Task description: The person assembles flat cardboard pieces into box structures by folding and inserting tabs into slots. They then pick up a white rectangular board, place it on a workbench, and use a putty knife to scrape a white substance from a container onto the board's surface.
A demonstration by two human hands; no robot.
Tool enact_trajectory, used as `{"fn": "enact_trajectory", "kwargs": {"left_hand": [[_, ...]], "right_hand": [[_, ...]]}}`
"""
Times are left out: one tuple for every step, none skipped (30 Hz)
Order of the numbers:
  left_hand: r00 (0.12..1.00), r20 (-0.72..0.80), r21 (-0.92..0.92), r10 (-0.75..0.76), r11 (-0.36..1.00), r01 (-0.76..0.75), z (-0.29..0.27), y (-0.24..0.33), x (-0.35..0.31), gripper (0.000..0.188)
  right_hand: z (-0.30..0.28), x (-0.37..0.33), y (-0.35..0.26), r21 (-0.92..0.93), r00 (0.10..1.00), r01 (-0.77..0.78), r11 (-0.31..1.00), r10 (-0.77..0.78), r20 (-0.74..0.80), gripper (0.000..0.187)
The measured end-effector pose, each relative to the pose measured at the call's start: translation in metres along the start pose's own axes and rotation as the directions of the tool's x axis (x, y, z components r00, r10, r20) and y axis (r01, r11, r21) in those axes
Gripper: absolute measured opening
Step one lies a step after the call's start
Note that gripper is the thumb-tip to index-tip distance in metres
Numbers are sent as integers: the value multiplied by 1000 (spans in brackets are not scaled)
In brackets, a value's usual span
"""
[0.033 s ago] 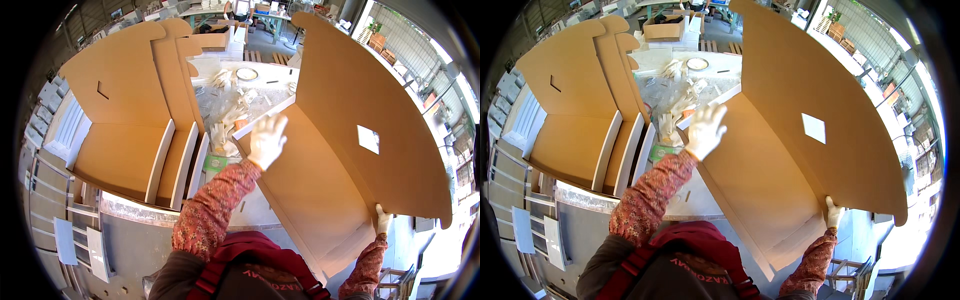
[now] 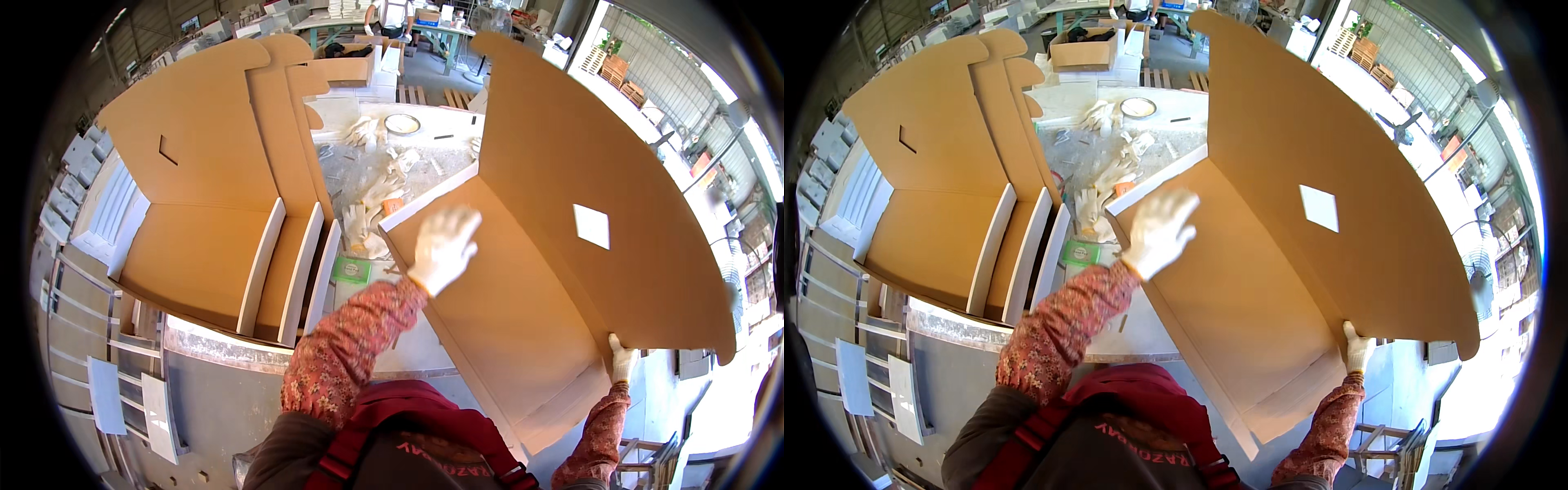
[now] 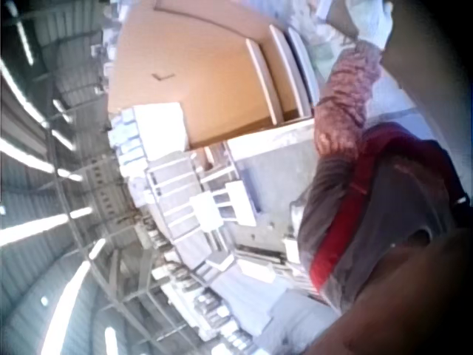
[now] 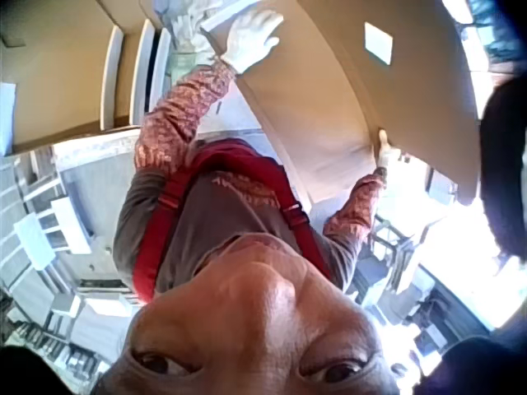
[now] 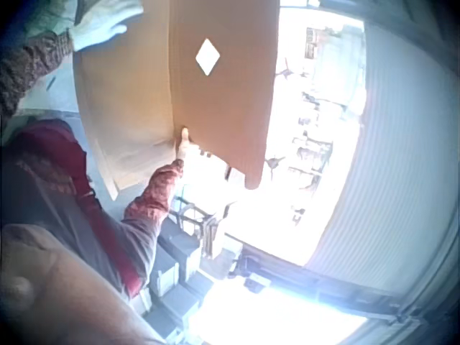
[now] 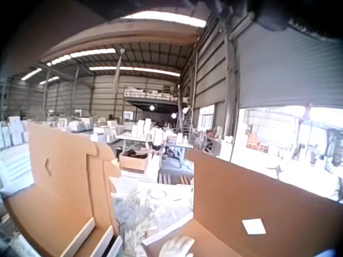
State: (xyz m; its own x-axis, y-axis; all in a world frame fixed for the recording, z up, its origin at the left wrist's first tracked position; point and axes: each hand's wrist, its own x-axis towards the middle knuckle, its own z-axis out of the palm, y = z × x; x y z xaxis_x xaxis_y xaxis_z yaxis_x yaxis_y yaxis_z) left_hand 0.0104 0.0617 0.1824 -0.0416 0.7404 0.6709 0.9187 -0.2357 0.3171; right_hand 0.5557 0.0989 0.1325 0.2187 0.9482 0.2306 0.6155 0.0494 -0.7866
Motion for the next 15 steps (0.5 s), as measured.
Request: {"fn": "enact_trajectory", "kwargs": {"left_hand": [[992, 102, -152, 77, 986, -61, 9, 14, -24, 50], [956, 241, -259, 168, 960, -104, 15, 30, -51, 51], [879, 417, -334, 232, 938, -89, 17, 42, -84, 54], [776, 519, -363, 360, 914, -181, 17, 55, -115, 57], [726, 540, -412, 425, 886, -211, 29, 58, -161, 59], [668, 555, -468, 495, 850, -241, 43, 54, -190, 62], [592, 621, -455, 514, 851, -261, 34, 59, -189, 64], [509, 684, -441, 522, 852, -281, 21, 64, -187, 67], [524, 633, -469, 570, 821, -326, 25, 61, -196, 65], [562, 596, -479, 573, 816, -323, 31, 58, -204, 57], [604, 565, -481, 563, 819, -313, 33, 55, -210, 50], [644, 531, -484, 551, 821, -304, 37, 52, -215, 43], [688, 483, -414, 542, 834, -365, 42, 49, -219, 36], [723, 427, -344, 542, 837, -425, 44, 50, -214, 28], [753, 368, -267, 546, 838, -477, 45, 52, -209, 21]], "right_hand": [[11, -3, -3, -33, 1000, -30, 999, 30, -4, 42], [20, -7, -3, -68, 998, -66, 996, 65, -13, 43], [32, -11, -13, -80, 996, -75, 994, 78, 36, 46], [37, -7, 6, -130, 997, -68, 989, 72, 23, 47], [49, -5, 13, -113, 997, -68, 991, 71, 25, 48], [57, -3, 19, -100, 997, -72, 992, 75, 20, 49], [57, -3, 27, -116, 990, -136, 984, 140, 22, 50], [58, -3, 37, -52, 989, -143, 988, 145, 28, 49], [60, -3, 43, 14, 989, -145, 989, 144, 41, 49], [60, -1, 49, 79, 988, -147, 986, 143, 52, 48], [65, -2, 44, 105, 987, -145, 984, 137, 80, 44], [72, -3, 40, 112, 989, -132, 985, 123, 83, 43], [78, -4, 35, 120, 990, -119, 986, 109, 86, 42], [80, -3, 34, 126, 992, -108, 986, 98, 80, 42], [80, -2, 33, 110, 994, -97, 989, 91, 62, 42]]}}
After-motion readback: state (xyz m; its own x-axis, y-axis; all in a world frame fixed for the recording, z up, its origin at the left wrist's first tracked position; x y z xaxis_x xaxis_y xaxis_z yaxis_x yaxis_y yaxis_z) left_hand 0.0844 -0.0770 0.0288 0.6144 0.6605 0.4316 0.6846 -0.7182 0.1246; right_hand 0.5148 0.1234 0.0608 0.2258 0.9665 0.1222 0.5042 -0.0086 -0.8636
